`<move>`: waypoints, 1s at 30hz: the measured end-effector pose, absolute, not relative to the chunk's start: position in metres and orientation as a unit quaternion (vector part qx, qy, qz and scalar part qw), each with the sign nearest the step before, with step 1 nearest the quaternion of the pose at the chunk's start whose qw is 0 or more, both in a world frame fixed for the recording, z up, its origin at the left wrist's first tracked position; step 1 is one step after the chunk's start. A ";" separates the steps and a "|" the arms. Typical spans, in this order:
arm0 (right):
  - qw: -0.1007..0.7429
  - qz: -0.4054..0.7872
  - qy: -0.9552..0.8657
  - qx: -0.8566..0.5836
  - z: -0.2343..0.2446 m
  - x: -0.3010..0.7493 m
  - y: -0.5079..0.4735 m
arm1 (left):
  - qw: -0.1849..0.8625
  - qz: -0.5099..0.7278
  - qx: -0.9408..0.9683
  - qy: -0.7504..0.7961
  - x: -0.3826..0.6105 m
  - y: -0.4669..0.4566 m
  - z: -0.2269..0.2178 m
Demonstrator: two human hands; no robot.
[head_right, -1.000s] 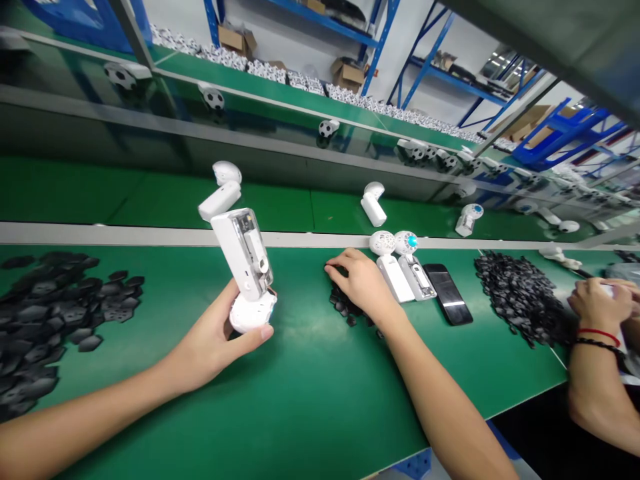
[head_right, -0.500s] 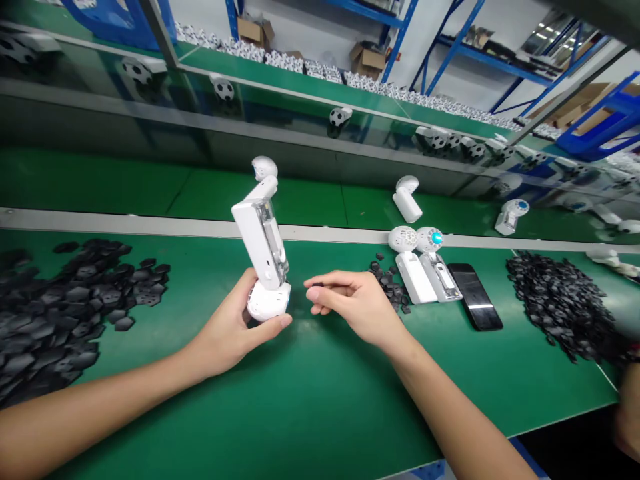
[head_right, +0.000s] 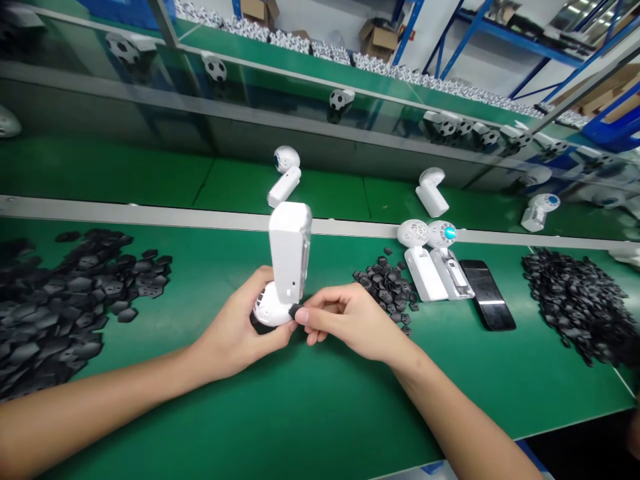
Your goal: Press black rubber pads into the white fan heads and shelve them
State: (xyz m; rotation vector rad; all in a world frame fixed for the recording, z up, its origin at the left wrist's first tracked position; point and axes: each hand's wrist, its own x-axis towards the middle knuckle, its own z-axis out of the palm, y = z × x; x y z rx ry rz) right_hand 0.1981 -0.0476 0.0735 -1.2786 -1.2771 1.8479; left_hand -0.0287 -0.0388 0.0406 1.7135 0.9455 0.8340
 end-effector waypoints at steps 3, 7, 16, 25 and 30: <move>0.289 0.686 -0.460 -0.484 0.069 0.196 -0.049 | 0.472 0.334 0.730 0.364 -0.029 -0.038 0.041; 0.285 0.680 -0.463 -0.492 0.066 0.195 -0.052 | 0.453 0.329 0.743 0.367 -0.030 -0.039 0.041; 0.302 0.579 -0.490 -0.577 0.074 0.179 -0.060 | 0.439 0.321 0.748 0.380 -0.029 -0.041 0.045; 0.328 0.562 -0.481 -0.588 0.069 0.170 -0.062 | 0.429 0.371 0.733 0.376 -0.028 -0.041 0.041; 0.330 0.548 -0.519 -0.567 0.070 0.170 -0.066 | 0.407 0.405 0.744 0.343 -0.027 -0.042 0.046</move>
